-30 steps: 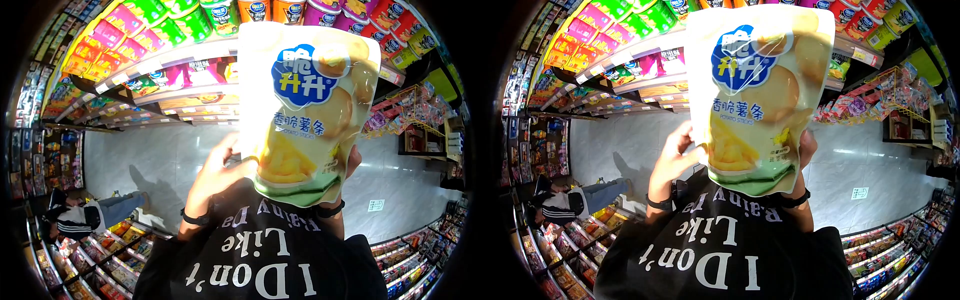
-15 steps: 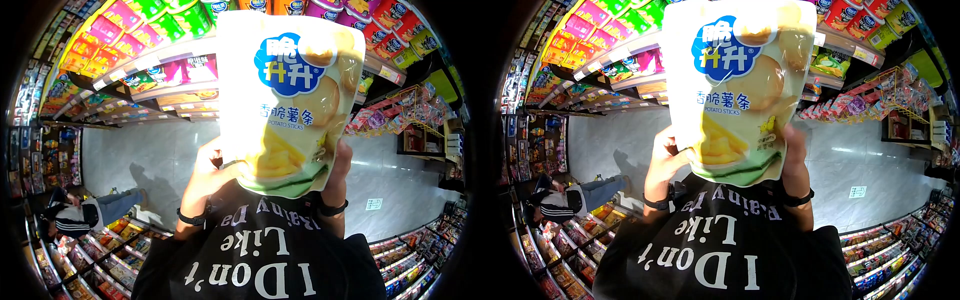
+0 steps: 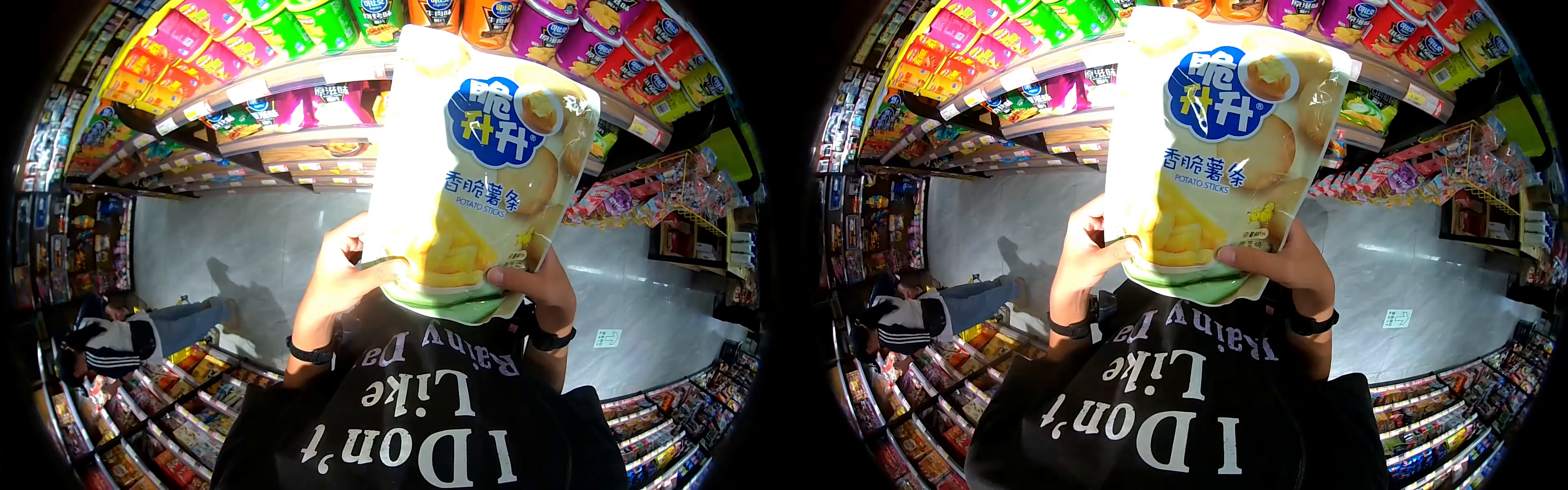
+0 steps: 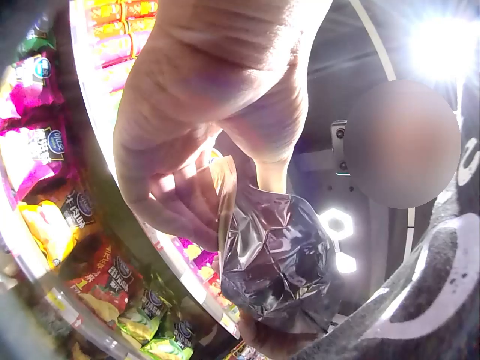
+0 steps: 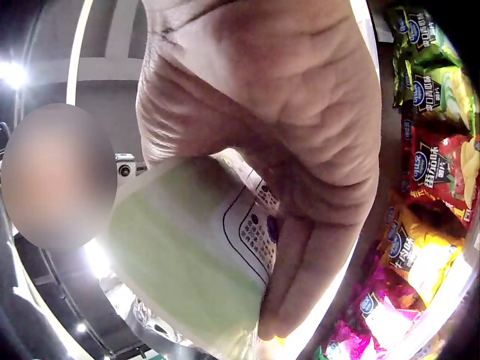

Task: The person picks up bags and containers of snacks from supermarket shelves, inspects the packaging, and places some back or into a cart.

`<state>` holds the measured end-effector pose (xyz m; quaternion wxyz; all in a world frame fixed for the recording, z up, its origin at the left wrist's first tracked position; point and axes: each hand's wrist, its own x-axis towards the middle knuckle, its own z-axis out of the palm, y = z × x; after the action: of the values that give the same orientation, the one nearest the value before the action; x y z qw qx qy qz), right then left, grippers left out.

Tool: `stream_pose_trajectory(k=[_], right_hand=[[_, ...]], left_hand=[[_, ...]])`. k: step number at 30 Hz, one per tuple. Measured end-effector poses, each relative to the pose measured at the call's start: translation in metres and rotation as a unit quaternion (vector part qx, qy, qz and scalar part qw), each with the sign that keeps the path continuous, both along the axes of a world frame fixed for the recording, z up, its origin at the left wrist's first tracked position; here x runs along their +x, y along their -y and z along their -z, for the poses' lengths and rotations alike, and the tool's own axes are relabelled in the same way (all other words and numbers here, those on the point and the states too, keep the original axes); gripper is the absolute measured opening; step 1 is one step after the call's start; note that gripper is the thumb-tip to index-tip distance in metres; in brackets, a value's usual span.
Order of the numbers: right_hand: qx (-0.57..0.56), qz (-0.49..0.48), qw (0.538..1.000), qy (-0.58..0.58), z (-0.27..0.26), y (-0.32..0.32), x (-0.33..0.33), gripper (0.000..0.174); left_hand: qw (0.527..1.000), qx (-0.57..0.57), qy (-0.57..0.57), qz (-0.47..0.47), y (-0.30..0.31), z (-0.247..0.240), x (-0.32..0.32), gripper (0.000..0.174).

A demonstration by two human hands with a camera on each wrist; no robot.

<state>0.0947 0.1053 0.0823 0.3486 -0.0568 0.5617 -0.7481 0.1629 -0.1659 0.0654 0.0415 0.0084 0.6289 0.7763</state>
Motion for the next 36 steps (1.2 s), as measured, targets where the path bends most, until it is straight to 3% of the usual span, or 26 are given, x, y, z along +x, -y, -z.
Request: stream_pose_trajectory(k=[15,18,21,25,28,36], right_hand=[[0.031,-0.032,0.999,-0.021,0.003,0.004,-0.004,0.054],[0.044,-0.027,0.994,-0.092,0.012,0.010,-0.007,0.054],[0.096,-0.092,0.967,-0.218,0.019,0.015,-0.011,0.056],[0.176,-0.117,0.939,-0.273,0.017,0.023,-0.013,0.050],[0.229,-0.111,0.920,-0.299,0.021,0.025,-0.014,0.044],[0.247,-0.148,0.911,-0.294,0.030,0.049,-0.025,0.048]], left_hand=[[0.998,-0.051,0.013,0.024,0.009,0.005,-0.002,0.052],[0.995,-0.093,-0.003,0.020,0.013,0.007,-0.007,0.053],[0.993,-0.113,-0.027,0.000,0.013,0.007,-0.011,0.055],[0.988,-0.152,-0.029,-0.011,0.022,0.013,-0.013,0.058],[0.991,-0.121,-0.047,-0.031,0.026,0.012,-0.011,0.056],[0.992,-0.056,-0.042,-0.102,0.040,0.026,-0.001,0.055]])
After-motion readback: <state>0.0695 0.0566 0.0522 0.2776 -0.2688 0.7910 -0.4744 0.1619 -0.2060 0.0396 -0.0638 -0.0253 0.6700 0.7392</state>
